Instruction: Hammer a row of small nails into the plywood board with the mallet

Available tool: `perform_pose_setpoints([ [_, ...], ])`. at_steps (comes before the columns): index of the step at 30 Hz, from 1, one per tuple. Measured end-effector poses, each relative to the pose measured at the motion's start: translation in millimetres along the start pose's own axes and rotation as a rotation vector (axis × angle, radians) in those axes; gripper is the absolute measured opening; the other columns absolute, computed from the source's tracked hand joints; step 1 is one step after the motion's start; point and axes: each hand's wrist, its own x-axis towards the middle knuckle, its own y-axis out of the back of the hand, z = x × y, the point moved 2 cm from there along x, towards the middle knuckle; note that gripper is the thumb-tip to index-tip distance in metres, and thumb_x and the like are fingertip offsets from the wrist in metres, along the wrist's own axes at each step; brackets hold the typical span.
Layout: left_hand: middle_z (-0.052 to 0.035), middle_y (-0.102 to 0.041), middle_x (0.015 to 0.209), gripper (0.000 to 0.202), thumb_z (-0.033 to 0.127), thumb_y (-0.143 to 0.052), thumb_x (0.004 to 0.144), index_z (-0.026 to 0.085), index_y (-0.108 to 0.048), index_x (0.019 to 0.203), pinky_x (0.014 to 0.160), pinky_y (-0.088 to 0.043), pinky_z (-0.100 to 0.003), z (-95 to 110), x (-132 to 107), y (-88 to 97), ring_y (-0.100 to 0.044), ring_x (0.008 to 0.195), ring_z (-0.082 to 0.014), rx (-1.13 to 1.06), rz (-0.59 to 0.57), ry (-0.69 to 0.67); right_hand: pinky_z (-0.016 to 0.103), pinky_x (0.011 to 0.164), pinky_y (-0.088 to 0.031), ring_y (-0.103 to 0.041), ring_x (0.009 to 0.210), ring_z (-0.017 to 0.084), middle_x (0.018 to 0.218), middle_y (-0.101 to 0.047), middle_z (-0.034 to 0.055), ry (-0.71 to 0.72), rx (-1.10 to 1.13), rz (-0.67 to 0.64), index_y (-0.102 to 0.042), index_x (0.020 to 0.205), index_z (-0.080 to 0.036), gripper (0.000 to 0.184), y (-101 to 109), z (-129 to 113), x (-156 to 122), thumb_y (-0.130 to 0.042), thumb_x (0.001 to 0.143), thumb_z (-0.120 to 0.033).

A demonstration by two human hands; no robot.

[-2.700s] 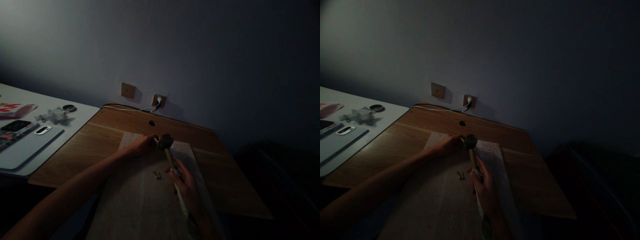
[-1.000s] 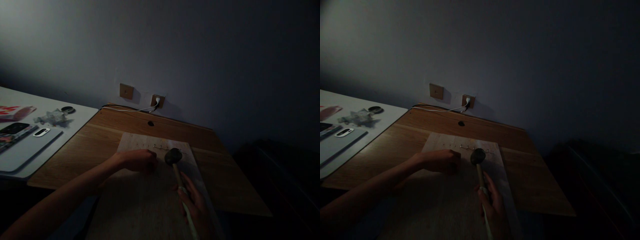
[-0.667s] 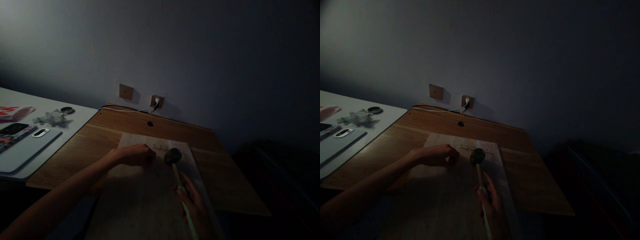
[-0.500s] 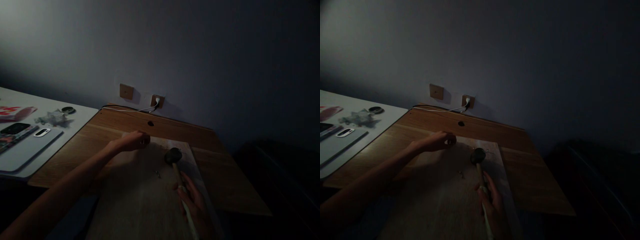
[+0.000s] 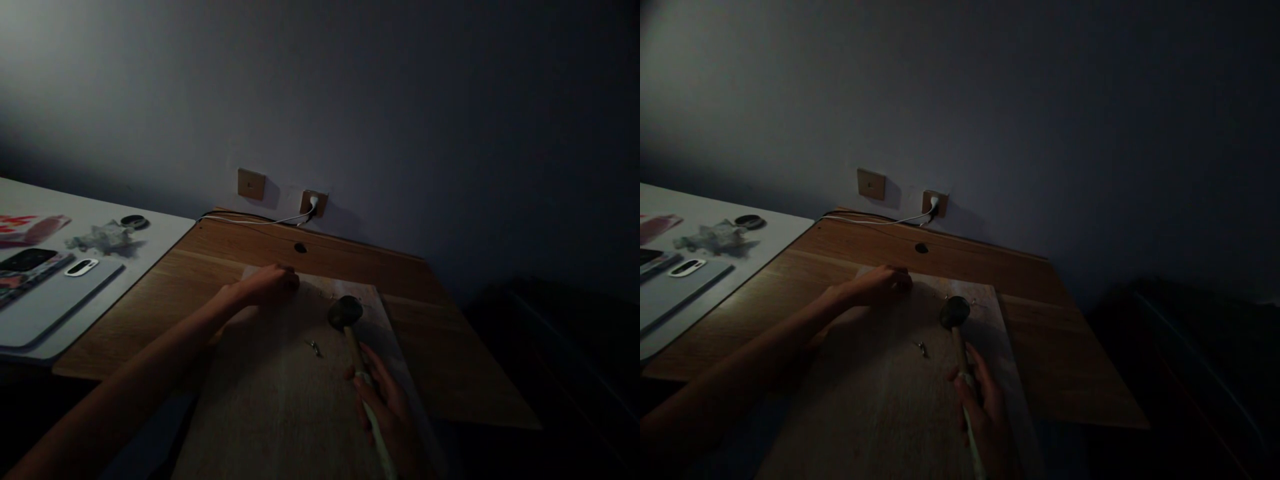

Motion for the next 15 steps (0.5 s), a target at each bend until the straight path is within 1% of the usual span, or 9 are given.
perform_pose_setpoints([
  [3,-0.0038,-0.07,0.088,0.017,0.01,-0.06,0.081,0.017,-0.074,0.087,0.072,-0.046,-0.023,5.8,-0.4,4.2,-0.065,0.078,-0.0146,-0.016,-0.039,0.001,0.02,0.035,-0.039,-0.049,0.047,0.007,0.111,-0.067,0.0059,-0.018,-0.014,-0.004,-0.05,0.145,-0.029,0.069,0.6,-2.1,-0.3,-0.069,0.084,-0.056],
  [7,-0.0045,-0.07,0.09,0.017,0.01,-0.058,0.083,0.017,-0.073,0.086,0.074,-0.047,-0.023,9.0,-0.6,4.2,-0.065,0.079,-0.015,-0.012,-0.022,-0.009,0.02,0.034,-0.04,-0.048,0.047,0.007,0.109,-0.068,0.0056,-0.012,-0.018,0.005,-0.051,0.144,-0.029,0.071,0.3,-3.6,-0.4,-0.069,0.083,-0.059],
  [11,-0.0041,-0.073,0.099,0.023,0.007,-0.057,0.082,0.019,-0.071,0.096,0.079,-0.047,-0.023,6.5,-0.2,-2.5,-0.067,0.088,-0.0159,-0.075,0.012,0.036,0.02,0.035,-0.041,-0.049,0.047,0.008,0.106,-0.069,0.0058,-0.009,-0.004,0.006,-0.053,0.143,-0.028,0.07,-0.1,-5.3,-1.7,-0.071,0.082,-0.058],
  [13,-0.0029,-0.074,0.101,0.026,0.008,-0.058,0.082,0.02,-0.07,0.101,0.077,-0.047,-0.021,4.7,-1.3,-6.4,-0.068,0.088,-0.0152,-0.12,0.01,0.074,0.022,0.036,-0.043,-0.051,0.049,0.009,0.106,-0.07,0.0059,-0.023,-0.014,0.017,-0.054,0.142,-0.028,0.07,0.3,-5.0,-1.8,-0.072,0.082,-0.058],
  [15,-0.0016,-0.074,0.101,0.026,0.01,-0.059,0.083,0.021,-0.069,0.103,0.076,-0.046,-0.02,3.4,-2.9,-9.5,-0.068,0.087,-0.0143,-0.15,0.006,0.085,0.022,0.036,-0.042,-0.05,0.048,0.009,0.104,-0.07,0.0059,-0.01,-0.016,0.018,-0.055,0.142,-0.026,0.07,0.1,-4.1,-0.9,-0.073,0.082,-0.058],
])
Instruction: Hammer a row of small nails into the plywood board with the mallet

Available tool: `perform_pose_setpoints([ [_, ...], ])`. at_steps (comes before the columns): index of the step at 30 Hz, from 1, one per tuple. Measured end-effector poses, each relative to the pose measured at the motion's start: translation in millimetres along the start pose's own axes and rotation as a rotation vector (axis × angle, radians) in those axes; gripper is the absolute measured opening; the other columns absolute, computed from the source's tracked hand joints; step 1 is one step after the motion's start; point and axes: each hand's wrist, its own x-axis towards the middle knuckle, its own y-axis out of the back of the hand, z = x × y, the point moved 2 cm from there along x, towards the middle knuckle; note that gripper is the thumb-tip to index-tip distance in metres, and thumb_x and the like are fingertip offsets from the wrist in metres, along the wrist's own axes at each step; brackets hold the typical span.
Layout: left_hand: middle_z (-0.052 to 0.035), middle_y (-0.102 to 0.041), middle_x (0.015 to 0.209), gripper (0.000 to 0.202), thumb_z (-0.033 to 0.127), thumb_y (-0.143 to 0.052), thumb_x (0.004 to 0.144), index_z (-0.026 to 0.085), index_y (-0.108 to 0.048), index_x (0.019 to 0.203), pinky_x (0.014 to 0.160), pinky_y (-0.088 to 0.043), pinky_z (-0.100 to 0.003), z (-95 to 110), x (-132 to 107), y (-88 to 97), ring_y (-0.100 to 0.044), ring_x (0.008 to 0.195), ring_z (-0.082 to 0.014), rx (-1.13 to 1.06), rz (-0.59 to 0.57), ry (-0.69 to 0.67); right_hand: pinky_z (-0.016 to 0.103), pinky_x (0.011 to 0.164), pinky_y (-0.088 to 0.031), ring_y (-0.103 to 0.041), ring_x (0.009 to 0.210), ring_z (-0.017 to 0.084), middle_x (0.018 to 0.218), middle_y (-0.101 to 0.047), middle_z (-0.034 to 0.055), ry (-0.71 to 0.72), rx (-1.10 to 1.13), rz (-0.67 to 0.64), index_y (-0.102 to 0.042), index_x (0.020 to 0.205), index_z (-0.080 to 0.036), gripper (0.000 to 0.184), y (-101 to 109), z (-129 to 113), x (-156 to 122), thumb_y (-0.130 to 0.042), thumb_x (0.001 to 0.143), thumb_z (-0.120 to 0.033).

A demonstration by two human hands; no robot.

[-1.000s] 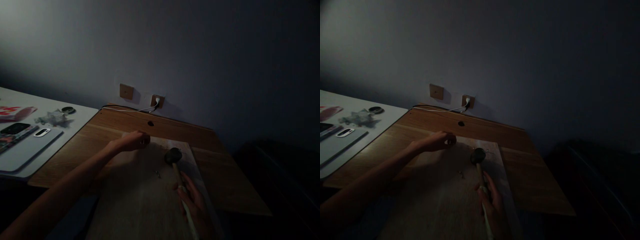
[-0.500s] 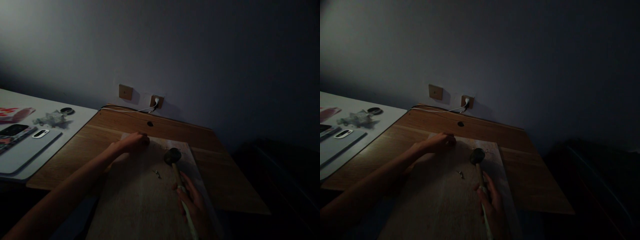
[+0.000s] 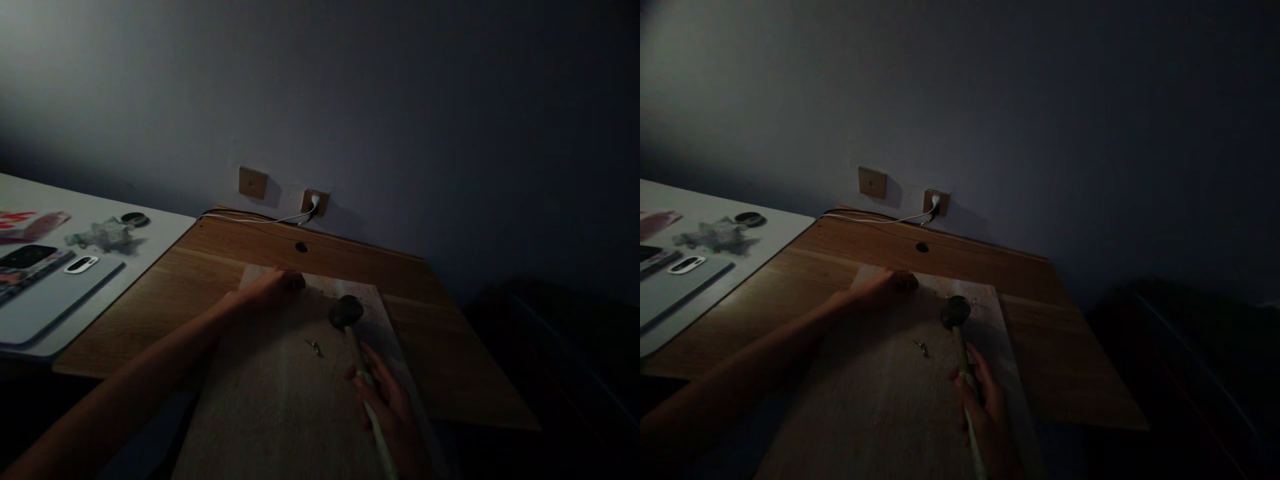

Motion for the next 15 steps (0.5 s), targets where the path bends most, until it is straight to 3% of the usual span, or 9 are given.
perform_pose_setpoints([
  [4,-0.0004,-0.073,0.103,0.026,0.009,-0.06,0.082,0.021,-0.069,0.103,0.08,-0.046,-0.019,-3.1,-1.6,-2.9,-0.068,0.09,-0.0127,-0.05,0.02,-0.02,0.02,0.034,-0.038,-0.046,0.046,0.007,0.103,-0.07,0.0064,0.084,0.029,-0.033,-0.053,0.144,-0.024,0.066,-6.8,-4.3,3.2,-0.07,0.086,-0.052],
  [9,-0.0013,-0.072,0.103,0.019,0.012,-0.06,0.084,0.02,-0.069,0.099,0.08,-0.046,-0.019,-6.8,-0.7,-4.4,-0.067,0.09,-0.0132,-0.059,0.039,-0.015,0.02,0.034,-0.039,-0.046,0.045,0.006,0.107,-0.069,0.0055,0.12,0.063,-0.08,-0.054,0.143,-0.025,0.065,-26.3,-29.8,10.0,-0.07,0.086,-0.049],
  [15,-0.0018,-0.074,0.098,0.036,0.016,-0.058,0.088,0.022,-0.059,0.123,0.072,-0.046,-0.02,-9.5,-2.2,-6.9,-0.068,0.082,-0.0137,-0.079,0.022,0.038,0.018,0.034,-0.04,-0.047,0.045,0.005,0.107,-0.067,0.0048,0.162,0.014,-0.212,-0.05,0.145,-0.024,0.062,-52.1,-49.2,25.6,-0.065,0.089,-0.046],
])
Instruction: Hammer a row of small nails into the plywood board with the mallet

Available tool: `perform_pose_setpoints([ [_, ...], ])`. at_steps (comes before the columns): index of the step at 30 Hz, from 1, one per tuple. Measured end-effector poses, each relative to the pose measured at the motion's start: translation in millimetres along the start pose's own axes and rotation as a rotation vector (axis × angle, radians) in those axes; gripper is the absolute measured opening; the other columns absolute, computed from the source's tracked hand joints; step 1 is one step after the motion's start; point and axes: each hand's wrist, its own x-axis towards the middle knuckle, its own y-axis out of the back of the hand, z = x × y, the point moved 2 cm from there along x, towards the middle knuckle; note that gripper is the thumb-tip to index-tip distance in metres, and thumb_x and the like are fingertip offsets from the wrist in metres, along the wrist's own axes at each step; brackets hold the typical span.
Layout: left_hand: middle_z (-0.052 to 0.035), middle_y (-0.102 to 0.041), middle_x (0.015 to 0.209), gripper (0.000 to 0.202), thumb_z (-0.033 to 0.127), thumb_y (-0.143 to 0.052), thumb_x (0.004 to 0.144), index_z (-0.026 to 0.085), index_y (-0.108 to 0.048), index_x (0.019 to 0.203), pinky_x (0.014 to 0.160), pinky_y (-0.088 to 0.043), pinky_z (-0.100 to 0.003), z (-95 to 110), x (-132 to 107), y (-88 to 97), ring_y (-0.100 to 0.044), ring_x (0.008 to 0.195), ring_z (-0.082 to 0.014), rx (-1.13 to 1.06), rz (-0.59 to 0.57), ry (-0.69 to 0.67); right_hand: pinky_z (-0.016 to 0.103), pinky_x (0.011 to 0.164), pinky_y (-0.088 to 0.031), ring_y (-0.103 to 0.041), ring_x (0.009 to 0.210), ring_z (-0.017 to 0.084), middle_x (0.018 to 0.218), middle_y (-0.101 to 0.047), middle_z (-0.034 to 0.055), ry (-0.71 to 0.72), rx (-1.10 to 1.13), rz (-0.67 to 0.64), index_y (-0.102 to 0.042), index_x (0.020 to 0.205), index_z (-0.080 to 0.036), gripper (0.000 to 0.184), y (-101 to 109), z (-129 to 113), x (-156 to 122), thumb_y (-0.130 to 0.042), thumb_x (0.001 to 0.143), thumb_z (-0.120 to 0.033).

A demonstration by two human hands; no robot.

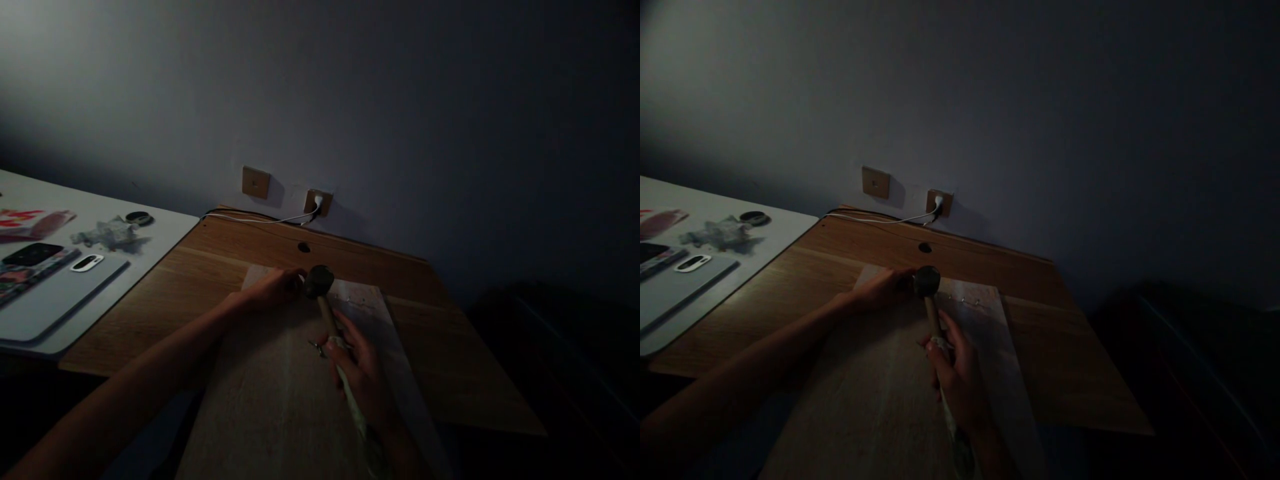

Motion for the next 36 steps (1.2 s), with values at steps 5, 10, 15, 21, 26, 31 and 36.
perform_pose_setpoints([
  [5,-0.0032,-0.074,0.105,0.044,0.018,-0.063,0.085,0.022,-0.053,0.128,0.074,-0.048,-0.021,0.5,-0.9,-0.5,-0.07,0.087,-0.0159,-0.044,0.025,-0.02,0.017,0.033,-0.038,-0.047,0.045,0.005,0.105,-0.067,0.0041,0.021,-0.007,-0.001,-0.051,0.144,-0.023,0.06,-9.6,2.1,8.7,-0.064,0.089,-0.043],
  [10,-0.0038,-0.074,0.103,0.036,0.016,-0.06,0.086,0.021,-0.056,0.122,0.077,-0.049,-0.023,-0.8,-1.5,-1.3,-0.07,0.09,-0.017,-0.032,0.056,0.004,0.017,0.031,-0.039,-0.049,0.047,0.006,0.105,-0.067,0.0048,-0.02,-0.034,-0.007,-0.048,0.147,-0.021,0.064,-10.8,3.1,12.5,-0.064,0.088,-0.042],
  [15,-0.0045,-0.074,0.105,0.037,0.017,-0.059,0.088,0.022,-0.055,0.124,0.079,-0.049,-0.023,-6.4,-0.4,-3.2,-0.071,0.093,-0.018,-0.024,0.058,-0.001,0.017,0.032,-0.039,-0.05,0.046,0.006,0.103,-0.067,0.0044,-0.006,-0.056,-0.004,-0.049,0.146,-0.021,0.063,-9.3,3.4,13.7,-0.064,0.088,-0.043],
  [21,-0.0064,-0.074,0.11,0.041,0.016,-0.059,0.088,0.022,-0.053,0.128,0.081,-0.048,-0.024,-5.3,1.0,-4.1,-0.07,0.098,-0.0195,0.045,0.036,0.013,0.017,0.032,-0.039,-0.048,0.046,0.006,0.102,-0.067,0.0036,-0.014,-0.047,-0.016,-0.048,0.145,-0.021,0.062,-11.5,2.2,12.8,-0.062,0.088,-0.041],
  [26,-0.0044,-0.073,0.106,0.043,0.016,-0.062,0.086,0.022,-0.052,0.128,0.077,-0.048,-0.023,-3.5,0.0,0.4,-0.07,0.093,-0.0181,0.026,0.019,0.037,0.018,0.032,-0.038,-0.048,0.046,0.006,0.102,-0.068,0.0054,-0.018,-0.032,-0.014,-0.047,0.146,-0.019,0.067,-8.7,1.0,10.8,-0.064,0.087,-0.044],
  [31,-0.0047,-0.066,0.104,0.026,0.015,-0.066,0.081,0.018,-0.059,0.106,0.073,-0.047,-0.024,14.9,-13.1,13.4,-0.065,0.086,-0.0159,0.094,0.044,-0.081,0.019,0.032,-0.038,-0.046,0.044,0.005,0.105,-0.068,0.0067,-0.048,-0.023,0.04,-0.05,0.145,-0.022,0.067,11.5,4.6,-10.1,-0.067,0.086,-0.049],
  [36,-0.0064,-0.066,0.105,0.016,0.02,-0.066,0.089,0.019,-0.062,0.104,0.083,-0.049,-0.029,65.3,-38.9,-1.3,-0.064,0.096,-0.0197,0.295,-0.081,-0.373,0.019,0.032,-0.034,-0.043,0.04,0.005,0.093,-0.07,0.006,-0.123,-0.042,0.082,-0.052,0.145,-0.023,0.073,33.8,17.8,-39.0,-0.07,0.083,-0.057],
])
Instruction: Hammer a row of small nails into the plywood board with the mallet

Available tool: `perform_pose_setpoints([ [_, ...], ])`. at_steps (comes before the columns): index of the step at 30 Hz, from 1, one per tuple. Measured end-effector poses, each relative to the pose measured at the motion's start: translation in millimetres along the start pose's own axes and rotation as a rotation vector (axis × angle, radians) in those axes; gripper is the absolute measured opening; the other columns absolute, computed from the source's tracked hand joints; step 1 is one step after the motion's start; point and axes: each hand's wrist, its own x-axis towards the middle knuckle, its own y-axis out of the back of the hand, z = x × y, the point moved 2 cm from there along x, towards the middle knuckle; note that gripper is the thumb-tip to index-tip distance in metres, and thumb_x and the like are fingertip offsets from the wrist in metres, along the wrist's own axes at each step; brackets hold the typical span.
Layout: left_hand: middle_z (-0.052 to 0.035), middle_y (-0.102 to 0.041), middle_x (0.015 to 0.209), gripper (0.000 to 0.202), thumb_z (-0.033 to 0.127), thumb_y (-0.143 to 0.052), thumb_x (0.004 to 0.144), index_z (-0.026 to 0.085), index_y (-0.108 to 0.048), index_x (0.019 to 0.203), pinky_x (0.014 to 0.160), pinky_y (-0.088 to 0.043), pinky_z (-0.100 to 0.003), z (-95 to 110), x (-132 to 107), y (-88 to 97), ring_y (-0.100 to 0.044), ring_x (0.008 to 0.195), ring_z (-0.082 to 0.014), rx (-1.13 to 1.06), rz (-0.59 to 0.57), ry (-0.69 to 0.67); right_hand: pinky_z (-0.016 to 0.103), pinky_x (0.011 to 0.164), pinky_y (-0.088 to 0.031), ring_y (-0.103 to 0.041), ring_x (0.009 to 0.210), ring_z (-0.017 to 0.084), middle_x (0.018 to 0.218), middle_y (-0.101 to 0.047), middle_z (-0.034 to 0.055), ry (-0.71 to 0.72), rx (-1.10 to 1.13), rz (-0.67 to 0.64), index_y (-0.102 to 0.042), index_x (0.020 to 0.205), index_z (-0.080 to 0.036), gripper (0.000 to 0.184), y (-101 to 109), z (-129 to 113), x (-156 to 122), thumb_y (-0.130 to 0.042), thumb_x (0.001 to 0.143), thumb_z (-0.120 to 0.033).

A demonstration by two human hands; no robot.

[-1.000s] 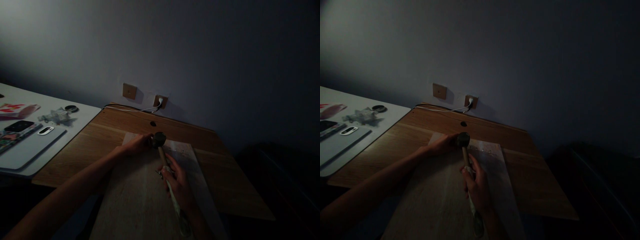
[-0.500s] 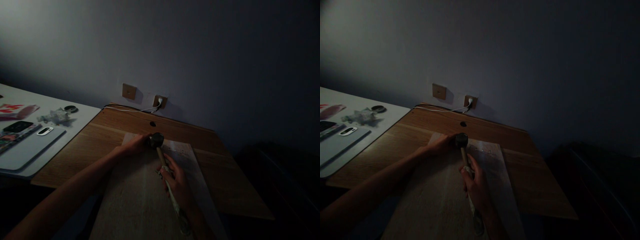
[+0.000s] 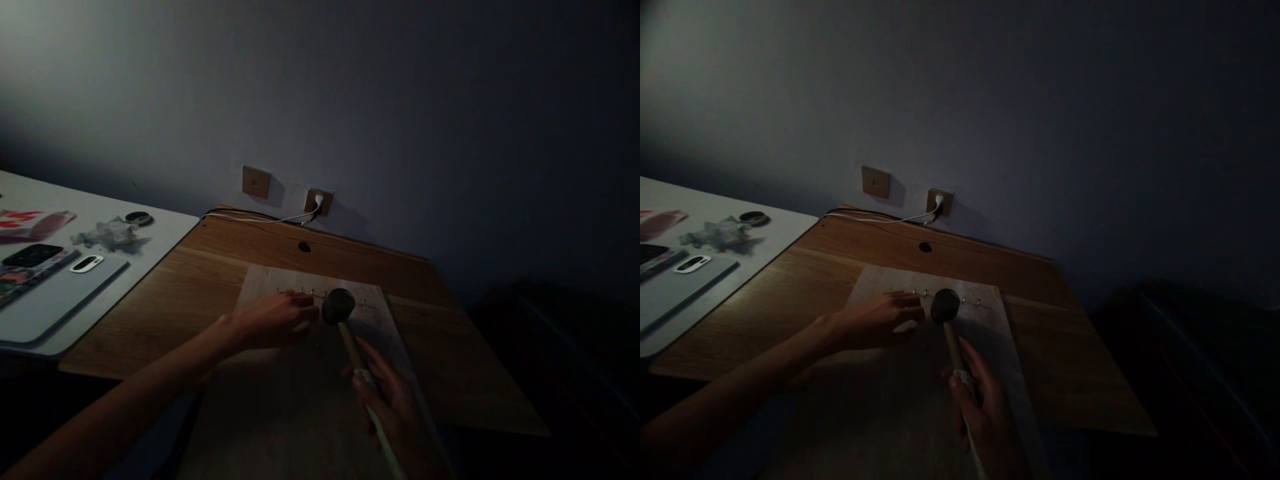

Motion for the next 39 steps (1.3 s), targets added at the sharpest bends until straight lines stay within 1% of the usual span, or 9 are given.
perform_pose_setpoints([
  [4,-0.0065,-0.069,0.095,0.017,0.015,-0.061,0.093,0.018,-0.063,0.109,0.081,-0.049,-0.034,34.9,0.7,-17.2,-0.065,0.089,-0.0211,0.24,-0.003,-0.147,0.02,0.034,-0.036,-0.041,0.038,0.009,0.058,-0.056,-0.0046,-0.061,-0.039,0.006,-0.045,0.152,-0.016,0.084,7.8,14.3,-5.6,-0.067,0.084,-0.06],
  [8,-0.0049,-0.068,0.084,0.013,0.011,-0.059,0.093,0.017,-0.064,0.103,0.074,-0.049,-0.033,43.5,3.2,-25.4,-0.064,0.079,-0.0196,0.33,0.055,-0.223,0.02,0.036,-0.037,-0.044,0.041,0.01,0.059,-0.053,-0.0052,-0.062,-0.041,-0.01,-0.042,0.154,-0.015,0.084,8.8,23.1,-4.0,-0.066,0.086,-0.059],
  [12,-0.004,-0.069,0.09,0.016,0.009,-0.058,0.092,0.019,-0.066,0.102,0.076,-0.05,-0.028,20.4,7.0,-14.8,-0.065,0.082,-0.0168,0.165,0.071,-0.169,0.018,0.033,-0.032,-0.043,0.042,0.008,0.075,-0.062,-0.0008,-0.062,-0.009,0.036,-0.045,0.151,-0.022,0.076,9.0,25.4,-5.4,-0.065,0.087,-0.058],
  [16,-0.0021,-0.07,0.097,0.02,0.008,-0.058,0.087,0.02,-0.068,0.1,0.072,-0.049,-0.02,-32.8,4.6,-5.5,-0.066,0.082,-0.012,-0.164,0.199,0.102,0.02,0.034,-0.037,-0.046,0.043,0.006,0.11,-0.068,0.0074,-0.073,0.013,0.017,-0.047,0.148,-0.026,0.074,8.5,24.7,-5.3,-0.068,0.084,-0.057],
  [18,-0.0008,-0.071,0.088,0.019,0.009,-0.057,0.084,0.019,-0.07,0.093,0.07,-0.048,-0.02,-58.0,-0.1,-7.1,-0.066,0.076,-0.0114,-0.187,0.29,0.254,0.021,0.034,-0.038,-0.047,0.044,0.007,0.11,-0.068,0.0079,-0.095,0.011,0.018,-0.046,0.149,-0.025,0.078,8.0,24.6,-5.0,-0.069,0.082,-0.057],
  [21,0.0008,-0.071,0.08,0.015,0.015,-0.06,0.085,0.019,-0.071,0.092,0.067,-0.047,-0.02,-79.1,-6.6,-14.2,-0.065,0.07,-0.011,-0.182,0.323,0.347,0.021,0.036,-0.04,-0.049,0.047,0.008,0.11,-0.068,0.0078,-0.115,0.018,0.04,-0.045,0.148,-0.024,0.078,7.0,24.3,-6.6,-0.069,0.082,-0.056],
  [30,0.0,-0.073,0.081,0.015,0.017,-0.062,0.084,0.02,-0.073,0.094,0.068,-0.047,-0.02,-81.7,-8.6,-17.1,-0.065,0.071,-0.0111,-0.206,0.27,0.339,0.02,0.036,-0.039,-0.05,0.049,0.008,0.107,-0.067,0.0062,-0.108,0.008,0.015,-0.044,0.148,-0.026,0.069,6.4,23.5,-9.5,-0.063,0.088,-0.052],
  [34,-0.0017,-0.072,0.087,0.013,0.016,-0.063,0.084,0.019,-0.073,0.092,0.071,-0.048,-0.021,-80.9,-9.4,-16.5,-0.065,0.075,-0.0117,-0.186,0.297,0.313,0.02,0.035,-0.038,-0.047,0.047,0.007,0.108,-0.067,0.006,-0.08,0.014,-0.007,-0.043,0.148,-0.027,0.068,7.4,30.2,-6.4,-0.063,0.089,-0.054],
  [39,-0.0014,-0.071,0.082,0.011,0.016,-0.063,0.085,0.019,-0.073,0.091,0.071,-0.048,-0.021,-81.0,-10.2,-17.2,-0.065,0.072,-0.0121,-0.195,0.298,0.347,0.022,0.038,-0.042,-0.05,0.047,0.008,0.109,-0.069,0.0069,-0.041,-0.014,0.068,-0.049,0.146,-0.027,0.068,8.4,37.4,-6.4,-0.064,0.087,-0.058],
])
